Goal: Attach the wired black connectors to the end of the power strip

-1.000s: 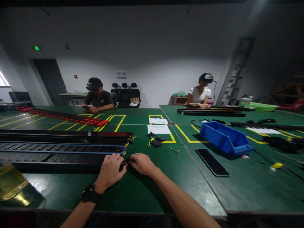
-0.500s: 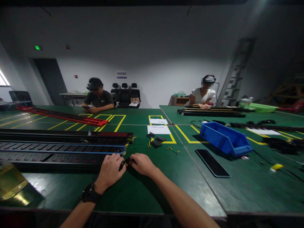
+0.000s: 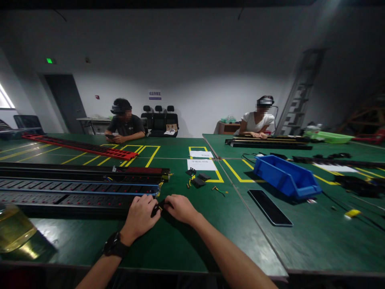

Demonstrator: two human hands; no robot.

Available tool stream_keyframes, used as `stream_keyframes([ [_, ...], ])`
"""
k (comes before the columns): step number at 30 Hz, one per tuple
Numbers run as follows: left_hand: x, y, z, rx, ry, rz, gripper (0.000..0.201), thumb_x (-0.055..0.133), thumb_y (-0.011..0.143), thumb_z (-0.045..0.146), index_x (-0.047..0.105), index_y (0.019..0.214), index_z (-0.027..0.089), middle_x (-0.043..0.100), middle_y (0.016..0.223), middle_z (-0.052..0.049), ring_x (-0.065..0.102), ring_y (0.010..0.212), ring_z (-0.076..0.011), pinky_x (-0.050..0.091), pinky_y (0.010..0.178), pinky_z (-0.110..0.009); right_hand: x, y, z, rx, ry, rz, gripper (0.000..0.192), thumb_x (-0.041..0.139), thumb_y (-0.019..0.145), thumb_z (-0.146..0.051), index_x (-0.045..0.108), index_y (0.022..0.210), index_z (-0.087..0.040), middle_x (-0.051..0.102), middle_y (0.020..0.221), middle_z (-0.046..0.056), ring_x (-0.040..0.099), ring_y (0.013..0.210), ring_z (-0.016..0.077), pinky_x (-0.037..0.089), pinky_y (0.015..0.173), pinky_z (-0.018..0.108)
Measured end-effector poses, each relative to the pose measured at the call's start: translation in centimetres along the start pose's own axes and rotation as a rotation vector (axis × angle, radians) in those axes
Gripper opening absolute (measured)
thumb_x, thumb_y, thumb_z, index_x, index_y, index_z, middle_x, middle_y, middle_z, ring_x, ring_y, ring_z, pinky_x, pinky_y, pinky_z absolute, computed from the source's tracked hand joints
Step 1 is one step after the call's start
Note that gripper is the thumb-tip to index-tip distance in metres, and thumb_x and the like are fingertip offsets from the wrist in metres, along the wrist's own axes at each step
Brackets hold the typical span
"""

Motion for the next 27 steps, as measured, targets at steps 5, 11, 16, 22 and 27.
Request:
stream_keyframes([
  [5, -0.06, -0.12, 0.04, 0.002, -0.006, -0.002, 0.021, 0.068, 0.089, 0.042, 0.069, 0.087, 0.02, 0.069, 0.095, -0.008, 0.06, 0.097, -0.029, 0.039, 0.084, -0.044, 0.08, 0.01, 0.09, 0.001, 0.008, 0.003, 0.014, 0.062, 0.098, -0.025, 0.074, 0.106, -0.021, 0.072, 0.096, 0.004, 0.064, 0.086, 0.0163, 0.038, 0.074, 0.025],
  [11, -0.33, -0.03, 0.06, -0.002, -0.02, 0.025, 0.023, 0.065, 0.092, 0.041, 0.071, 0.085, 0.02, 0.07, 0.092, -0.008, 0.06, 0.095, -0.0281, 0.04, 0.082, -0.044, 0.19, 0.04, 0.22, 0.007, 0.019, -0.005, 0.015, 0.063, 0.097, -0.022, 0.074, 0.107, -0.021, 0.072, 0.096, 0.004, 0.064, 0.086, 0.0167, 0.038, 0.074, 0.025],
  [16, -0.28, 0.02, 0.1, -0.003, -0.008, 0.019, 0.022, 0.065, 0.093, 0.04, 0.071, 0.085, 0.02, 0.07, 0.093, -0.008, 0.061, 0.096, -0.0285, 0.04, 0.082, -0.044, 0.01, -0.02, 0.11, 0.01, 0.031, 0.001, 0.015, 0.062, 0.098, -0.024, 0.074, 0.107, -0.021, 0.072, 0.096, 0.005, 0.064, 0.086, 0.0168, 0.038, 0.074, 0.025],
  [22, -0.22, -0.04, 0.1, -0.003, -0.002, 0.013, 0.023, 0.064, 0.093, 0.04, 0.071, 0.086, 0.02, 0.07, 0.093, -0.008, 0.061, 0.096, -0.0286, 0.039, 0.082, -0.044, -0.11, -0.06, -0.05, 0.005, 0.032, 0.007, 0.014, 0.063, 0.097, -0.023, 0.074, 0.105, -0.02, 0.072, 0.094, 0.004, 0.063, 0.084, 0.0162, 0.037, 0.072, 0.025],
  [27, -0.04, 0.0, 0.09, -0.006, -0.001, -0.007, 0.021, 0.063, 0.093, 0.04, 0.07, 0.087, 0.02, 0.07, 0.094, -0.008, 0.061, 0.096, -0.0284, 0.04, 0.084, -0.045, -0.22, -0.03, -0.11, 0.009, 0.031, 0.005, 0.013, 0.064, 0.097, -0.023, 0.073, 0.104, -0.02, 0.072, 0.093, 0.004, 0.062, 0.083, 0.0156, 0.036, 0.071, 0.024],
])
Point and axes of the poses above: each hand's wrist, its own y-axis towards the middle knuckle, its own x-axis out of the palm, z = x × y, the point moved 10 cm from there along y, towards the middle knuckle
